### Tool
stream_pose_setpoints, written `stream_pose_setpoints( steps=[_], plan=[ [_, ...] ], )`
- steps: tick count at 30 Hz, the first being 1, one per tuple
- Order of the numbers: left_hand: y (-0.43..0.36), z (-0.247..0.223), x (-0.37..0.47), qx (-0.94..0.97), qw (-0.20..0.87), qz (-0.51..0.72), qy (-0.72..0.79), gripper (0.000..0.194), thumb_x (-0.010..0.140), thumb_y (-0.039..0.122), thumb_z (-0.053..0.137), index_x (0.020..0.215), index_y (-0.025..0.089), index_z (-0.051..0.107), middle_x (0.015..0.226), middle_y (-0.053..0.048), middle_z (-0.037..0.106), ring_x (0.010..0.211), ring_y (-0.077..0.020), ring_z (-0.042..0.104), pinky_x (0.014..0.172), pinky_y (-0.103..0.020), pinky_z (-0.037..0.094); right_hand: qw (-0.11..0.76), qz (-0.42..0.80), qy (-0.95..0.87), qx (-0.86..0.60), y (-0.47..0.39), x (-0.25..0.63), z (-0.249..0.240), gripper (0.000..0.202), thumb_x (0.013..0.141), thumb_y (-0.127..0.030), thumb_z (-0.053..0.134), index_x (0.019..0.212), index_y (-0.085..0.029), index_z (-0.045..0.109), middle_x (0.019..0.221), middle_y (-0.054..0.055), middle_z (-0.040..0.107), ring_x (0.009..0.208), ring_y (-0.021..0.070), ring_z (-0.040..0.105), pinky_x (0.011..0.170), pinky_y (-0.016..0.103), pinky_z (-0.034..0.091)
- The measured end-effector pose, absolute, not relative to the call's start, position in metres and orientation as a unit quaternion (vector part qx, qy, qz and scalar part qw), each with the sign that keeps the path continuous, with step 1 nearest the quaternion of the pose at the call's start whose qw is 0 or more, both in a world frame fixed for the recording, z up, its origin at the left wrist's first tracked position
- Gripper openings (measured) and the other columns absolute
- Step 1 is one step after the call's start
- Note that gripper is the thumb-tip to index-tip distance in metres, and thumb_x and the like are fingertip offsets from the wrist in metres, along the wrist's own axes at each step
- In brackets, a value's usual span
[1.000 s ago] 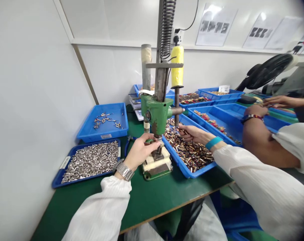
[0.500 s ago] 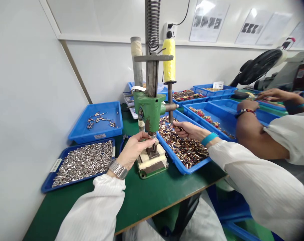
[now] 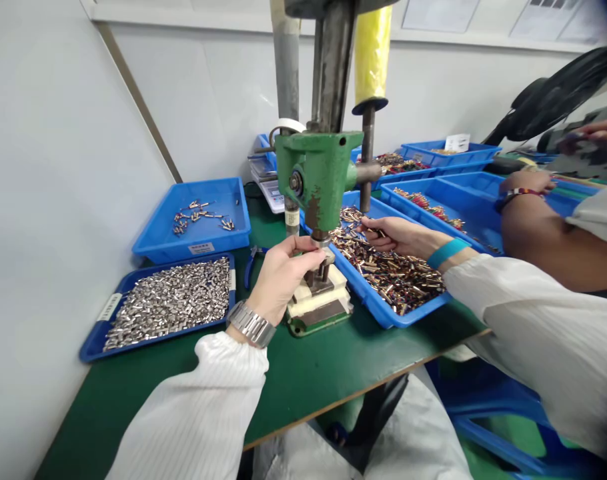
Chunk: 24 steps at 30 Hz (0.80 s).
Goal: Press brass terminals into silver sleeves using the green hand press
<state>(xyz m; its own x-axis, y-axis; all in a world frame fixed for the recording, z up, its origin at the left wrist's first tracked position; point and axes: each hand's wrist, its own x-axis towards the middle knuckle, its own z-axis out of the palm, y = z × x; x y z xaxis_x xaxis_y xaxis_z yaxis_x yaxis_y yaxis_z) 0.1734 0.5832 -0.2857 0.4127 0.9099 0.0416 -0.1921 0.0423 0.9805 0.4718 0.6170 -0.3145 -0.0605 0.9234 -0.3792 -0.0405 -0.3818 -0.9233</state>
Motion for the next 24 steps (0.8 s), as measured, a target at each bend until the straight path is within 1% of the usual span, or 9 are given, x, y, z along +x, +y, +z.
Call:
stream_pose_setpoints(
  steps=[3, 10, 16, 21, 24],
  plan=[
    [0.5812, -0.2856, 0.1747, 0.534, 0.644, 0.434, 0.334, 0.018, 0.066, 0.022, 0.075, 0.077, 0.016, 0.063, 0.075, 0.000, 0.067, 0.070, -0.0137, 0.062, 0.071, -0.029, 0.050, 0.382, 0.616, -0.387, -0.570, 0.6180, 0.4728, -0.3163, 0.025, 0.101, -0.036, 0.040, 0.088, -0.018, 0.051, 0.059, -0.007, 0.025, 0.041, 0.0044, 0.016, 0.033, 0.017, 0.011],
    [0.5801, -0.2891, 0.1766, 0.536, 0.630, 0.444, 0.345, 0.023, 0.065, 0.025, 0.078, 0.081, 0.016, 0.064, 0.083, -0.003, 0.069, 0.077, -0.0169, 0.063, 0.073, -0.032, 0.051, 0.379, 0.609, -0.372, -0.590, 0.6150, 0.4696, -0.3137, 0.024, 0.101, -0.035, 0.040, 0.088, -0.018, 0.050, 0.060, -0.007, 0.025, 0.040, 0.0038, 0.016, 0.033, 0.016, 0.011],
    [0.5770, -0.2881, 0.1783, 0.533, 0.625, 0.450, 0.350, 0.023, 0.068, 0.026, 0.077, 0.083, 0.016, 0.062, 0.080, -0.001, 0.066, 0.076, -0.0149, 0.061, 0.072, -0.029, 0.048, 0.374, 0.606, -0.371, -0.596, 0.6160, 0.4703, -0.3146, 0.025, 0.101, -0.036, 0.040, 0.089, -0.017, 0.051, 0.060, -0.008, 0.025, 0.039, 0.0034, 0.016, 0.033, 0.016, 0.010],
    [0.5795, -0.2894, 0.1775, 0.560, 0.606, 0.447, 0.346, 0.024, 0.070, 0.027, 0.076, 0.088, 0.017, 0.063, 0.088, -0.003, 0.067, 0.083, -0.0164, 0.062, 0.077, -0.031, 0.048, 0.373, 0.610, -0.373, -0.591, 0.6170, 0.4712, -0.3156, 0.024, 0.101, -0.035, 0.040, 0.091, -0.017, 0.052, 0.061, -0.008, 0.026, 0.040, 0.0033, 0.017, 0.033, 0.016, 0.011],
    [0.5803, -0.2887, 0.1745, 0.564, 0.616, 0.437, 0.334, 0.022, 0.071, 0.027, 0.075, 0.087, 0.017, 0.064, 0.088, -0.003, 0.067, 0.084, -0.0172, 0.062, 0.077, -0.031, 0.048, 0.376, 0.609, -0.377, -0.587, 0.6166, 0.4711, -0.3153, 0.023, 0.101, -0.035, 0.041, 0.091, -0.017, 0.052, 0.061, -0.008, 0.026, 0.040, 0.0035, 0.017, 0.033, 0.016, 0.011]
  ],
)
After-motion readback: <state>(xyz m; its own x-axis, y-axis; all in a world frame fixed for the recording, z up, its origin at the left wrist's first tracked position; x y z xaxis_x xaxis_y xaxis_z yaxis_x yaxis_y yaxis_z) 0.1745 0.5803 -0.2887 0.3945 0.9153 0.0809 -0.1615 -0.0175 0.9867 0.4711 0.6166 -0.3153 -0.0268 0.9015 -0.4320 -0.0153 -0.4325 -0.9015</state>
